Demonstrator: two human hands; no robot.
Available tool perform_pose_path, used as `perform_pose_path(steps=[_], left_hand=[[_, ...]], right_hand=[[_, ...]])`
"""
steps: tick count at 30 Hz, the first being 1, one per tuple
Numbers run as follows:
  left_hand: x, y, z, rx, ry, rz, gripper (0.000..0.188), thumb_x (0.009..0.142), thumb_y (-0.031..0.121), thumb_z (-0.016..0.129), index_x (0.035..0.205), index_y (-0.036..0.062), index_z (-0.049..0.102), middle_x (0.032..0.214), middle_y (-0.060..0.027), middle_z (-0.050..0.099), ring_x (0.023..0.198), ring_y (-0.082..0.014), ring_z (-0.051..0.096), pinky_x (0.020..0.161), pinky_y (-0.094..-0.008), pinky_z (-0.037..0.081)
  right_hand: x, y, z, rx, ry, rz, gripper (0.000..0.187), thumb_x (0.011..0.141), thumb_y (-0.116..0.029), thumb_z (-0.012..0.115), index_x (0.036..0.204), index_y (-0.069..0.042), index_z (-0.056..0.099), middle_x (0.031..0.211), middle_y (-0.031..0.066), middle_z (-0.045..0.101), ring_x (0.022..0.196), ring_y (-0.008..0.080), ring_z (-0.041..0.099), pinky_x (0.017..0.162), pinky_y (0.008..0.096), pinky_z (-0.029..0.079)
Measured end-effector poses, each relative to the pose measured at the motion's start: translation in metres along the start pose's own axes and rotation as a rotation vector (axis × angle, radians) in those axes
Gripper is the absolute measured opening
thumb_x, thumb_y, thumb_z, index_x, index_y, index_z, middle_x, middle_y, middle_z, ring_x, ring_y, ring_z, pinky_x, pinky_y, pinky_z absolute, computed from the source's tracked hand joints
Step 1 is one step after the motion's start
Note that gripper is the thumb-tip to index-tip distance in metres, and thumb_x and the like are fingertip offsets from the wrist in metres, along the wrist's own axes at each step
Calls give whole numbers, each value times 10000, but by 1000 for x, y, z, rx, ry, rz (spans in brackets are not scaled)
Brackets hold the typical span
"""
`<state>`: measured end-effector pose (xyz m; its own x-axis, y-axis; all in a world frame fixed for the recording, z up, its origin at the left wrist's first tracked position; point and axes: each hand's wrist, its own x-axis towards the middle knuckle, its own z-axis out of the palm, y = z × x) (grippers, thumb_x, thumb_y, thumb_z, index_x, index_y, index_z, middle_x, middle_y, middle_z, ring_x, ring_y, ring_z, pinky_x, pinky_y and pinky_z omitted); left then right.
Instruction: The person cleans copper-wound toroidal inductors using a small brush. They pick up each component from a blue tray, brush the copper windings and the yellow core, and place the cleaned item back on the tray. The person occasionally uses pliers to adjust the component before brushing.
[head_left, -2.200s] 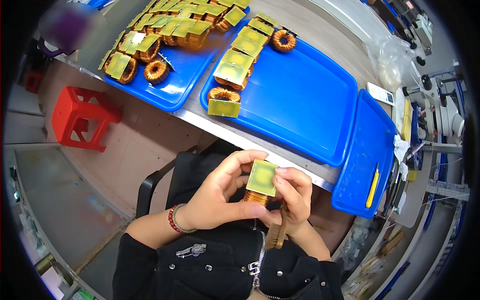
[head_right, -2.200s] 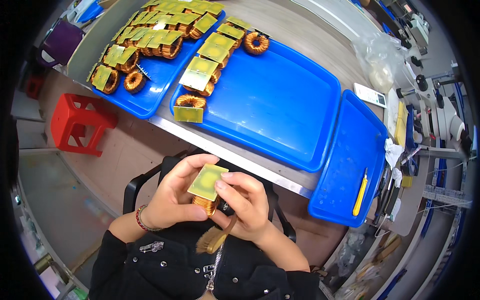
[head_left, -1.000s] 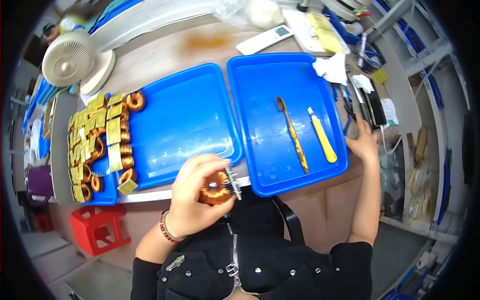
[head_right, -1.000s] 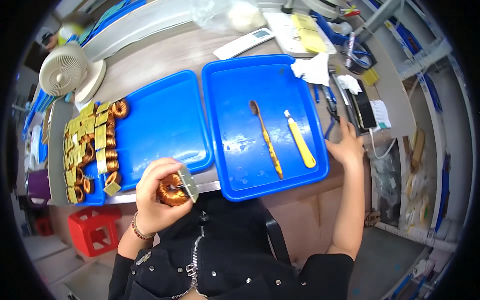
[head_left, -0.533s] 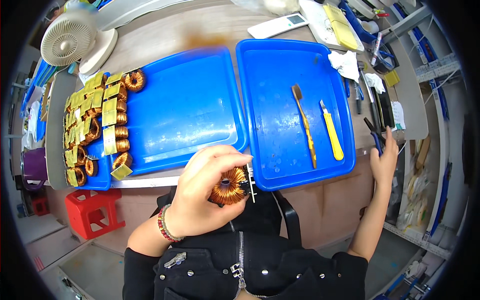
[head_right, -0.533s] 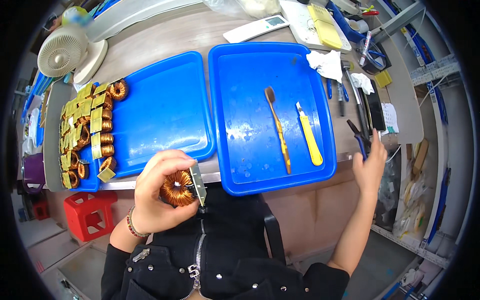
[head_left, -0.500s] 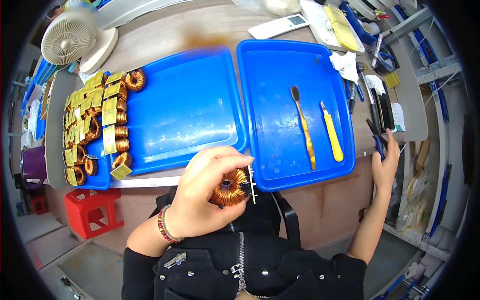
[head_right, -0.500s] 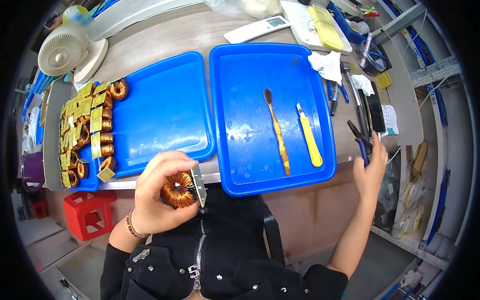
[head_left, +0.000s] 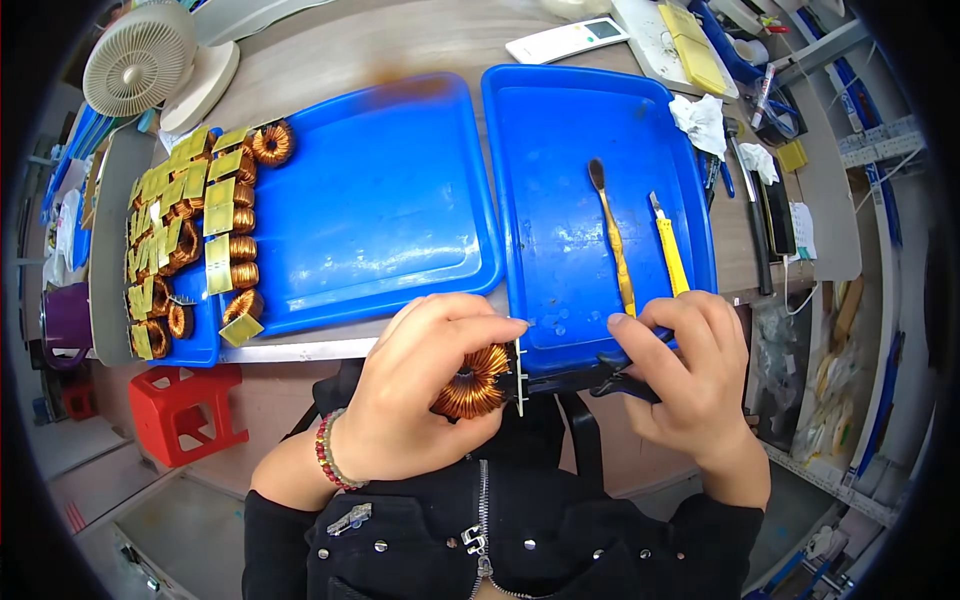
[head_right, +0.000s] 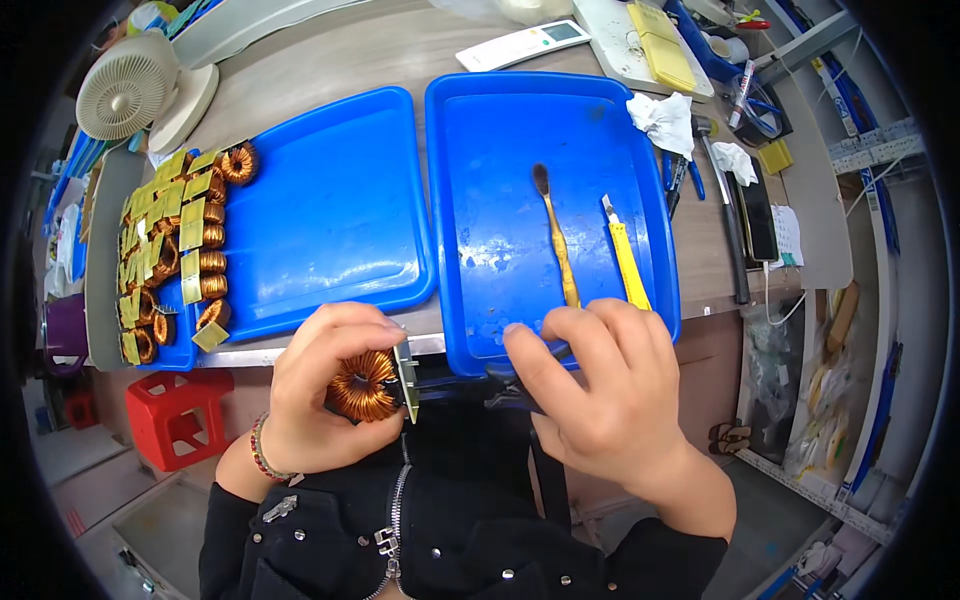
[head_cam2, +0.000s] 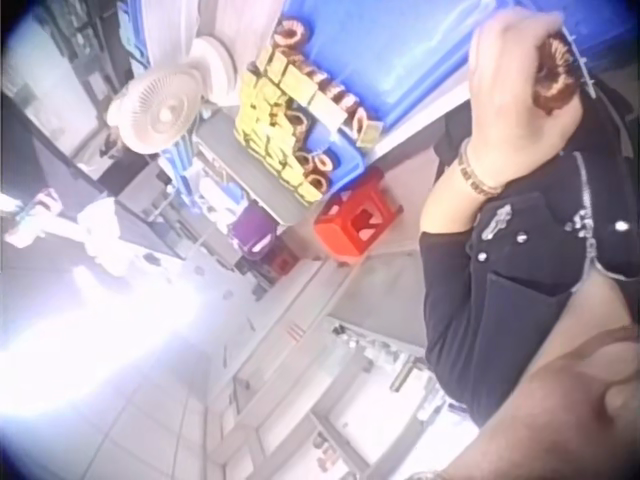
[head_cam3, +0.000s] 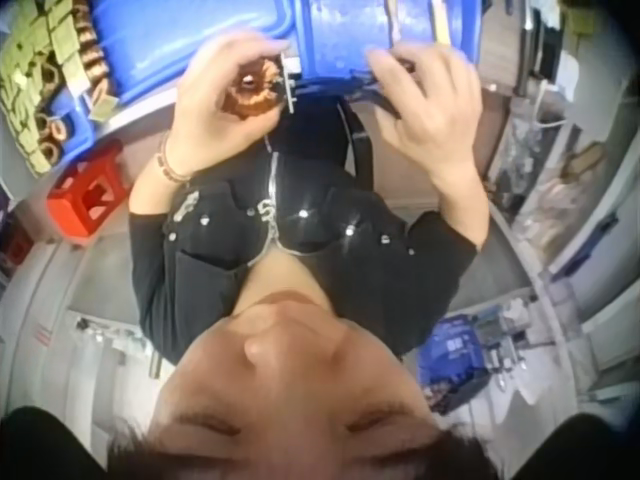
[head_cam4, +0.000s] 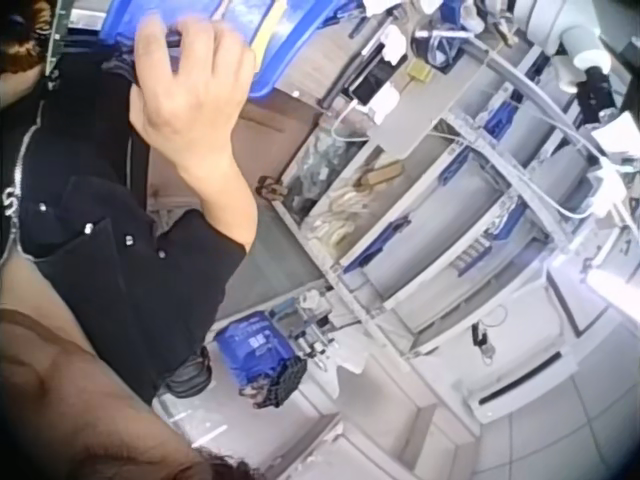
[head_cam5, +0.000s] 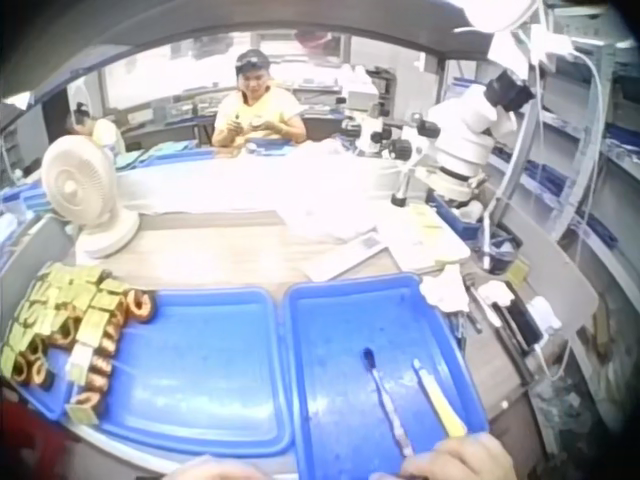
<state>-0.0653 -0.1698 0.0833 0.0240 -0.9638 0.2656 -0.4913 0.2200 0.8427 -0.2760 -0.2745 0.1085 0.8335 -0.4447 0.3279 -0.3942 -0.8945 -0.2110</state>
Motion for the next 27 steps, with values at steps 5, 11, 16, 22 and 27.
perform_pose_path(steps=[5,11,16,22,27], left_hand=[[-3,-1,2,-36,3,-7,540,507,-53,674,1029,47,573,965,-110,546,887,-265,552,780,-348,442],[-1,-1,1,-4,-24,35,506,513,-45,685,1000,18,564,955,-128,551,891,-254,559,765,-321,454],[-2,0,-1,2,-12,46,501,513,-45,685,996,15,564,952,-129,550,885,-252,558,761,-317,452],[-4,-1,0,-21,9,30,512,510,-54,676,1005,23,568,951,-123,543,867,-255,555,754,-327,448],[-4,-3,-2,-35,-44,35,479,527,-48,691,985,6,564,947,-131,549,874,-236,562,754,-299,452]], right_hand=[[1,-2,2,-38,25,-13,385,514,-77,611,897,-97,639,821,45,507,737,234,492,608,335,377],[2,-2,1,-60,20,-33,405,498,-70,612,902,-87,635,794,53,503,706,236,488,583,338,377],[4,-2,-1,-64,5,-55,488,422,-59,623,910,-66,625,759,66,500,675,249,485,572,350,390],[8,-3,3,-89,62,-77,286,548,-90,609,833,-110,631,709,24,492,617,189,467,511,296,349],[9,1,4,-84,74,-138,224,563,-105,625,786,-115,612,669,11,485,558,165,449,463,270,327]])
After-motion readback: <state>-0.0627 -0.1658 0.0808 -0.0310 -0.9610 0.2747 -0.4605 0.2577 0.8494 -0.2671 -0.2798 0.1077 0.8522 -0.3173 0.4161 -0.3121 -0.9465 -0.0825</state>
